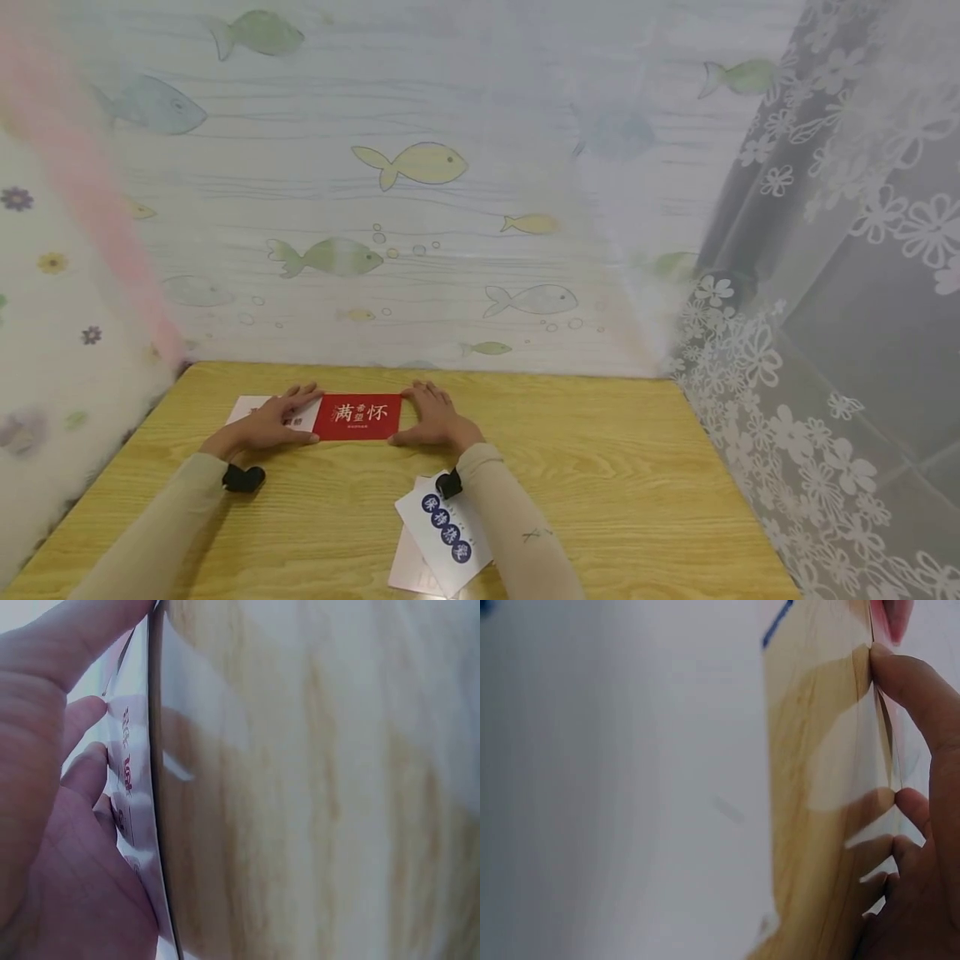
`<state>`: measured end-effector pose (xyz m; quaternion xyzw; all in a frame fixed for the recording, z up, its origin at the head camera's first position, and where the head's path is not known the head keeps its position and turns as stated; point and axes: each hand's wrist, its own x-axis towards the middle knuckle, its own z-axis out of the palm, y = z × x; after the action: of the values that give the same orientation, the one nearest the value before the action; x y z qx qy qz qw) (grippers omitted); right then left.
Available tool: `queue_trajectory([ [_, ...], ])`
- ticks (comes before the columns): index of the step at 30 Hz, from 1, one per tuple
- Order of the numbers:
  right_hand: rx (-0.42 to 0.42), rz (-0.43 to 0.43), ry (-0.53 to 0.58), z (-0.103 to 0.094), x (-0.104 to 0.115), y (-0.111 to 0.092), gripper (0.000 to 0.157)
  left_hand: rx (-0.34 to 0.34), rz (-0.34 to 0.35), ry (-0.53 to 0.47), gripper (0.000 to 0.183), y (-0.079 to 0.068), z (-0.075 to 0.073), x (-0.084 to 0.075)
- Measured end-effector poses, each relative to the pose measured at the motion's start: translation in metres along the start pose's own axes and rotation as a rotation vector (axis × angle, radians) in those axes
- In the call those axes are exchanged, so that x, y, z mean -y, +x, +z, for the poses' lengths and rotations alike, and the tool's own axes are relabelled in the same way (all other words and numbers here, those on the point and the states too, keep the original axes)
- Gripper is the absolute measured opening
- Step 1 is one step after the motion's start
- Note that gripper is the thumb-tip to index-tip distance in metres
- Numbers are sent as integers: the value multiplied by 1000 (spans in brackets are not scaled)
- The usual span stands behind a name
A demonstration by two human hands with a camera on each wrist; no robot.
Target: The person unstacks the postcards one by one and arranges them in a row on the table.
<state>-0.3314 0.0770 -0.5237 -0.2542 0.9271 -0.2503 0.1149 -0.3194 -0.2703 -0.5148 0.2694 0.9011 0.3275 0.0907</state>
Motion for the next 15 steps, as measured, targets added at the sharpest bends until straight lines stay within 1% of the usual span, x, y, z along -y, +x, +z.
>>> queue_trajectory([
  [5, 6, 6, 12, 1, -1, 0, 90, -5, 2, 17, 90, -1, 2, 3],
  [10, -8, 4, 27, 0, 1, -2, 87, 5, -16, 12, 90, -2, 0, -3],
  [15, -11, 2, 29, 0, 2, -2, 86, 15, -64, 35, 90, -1, -2, -8],
])
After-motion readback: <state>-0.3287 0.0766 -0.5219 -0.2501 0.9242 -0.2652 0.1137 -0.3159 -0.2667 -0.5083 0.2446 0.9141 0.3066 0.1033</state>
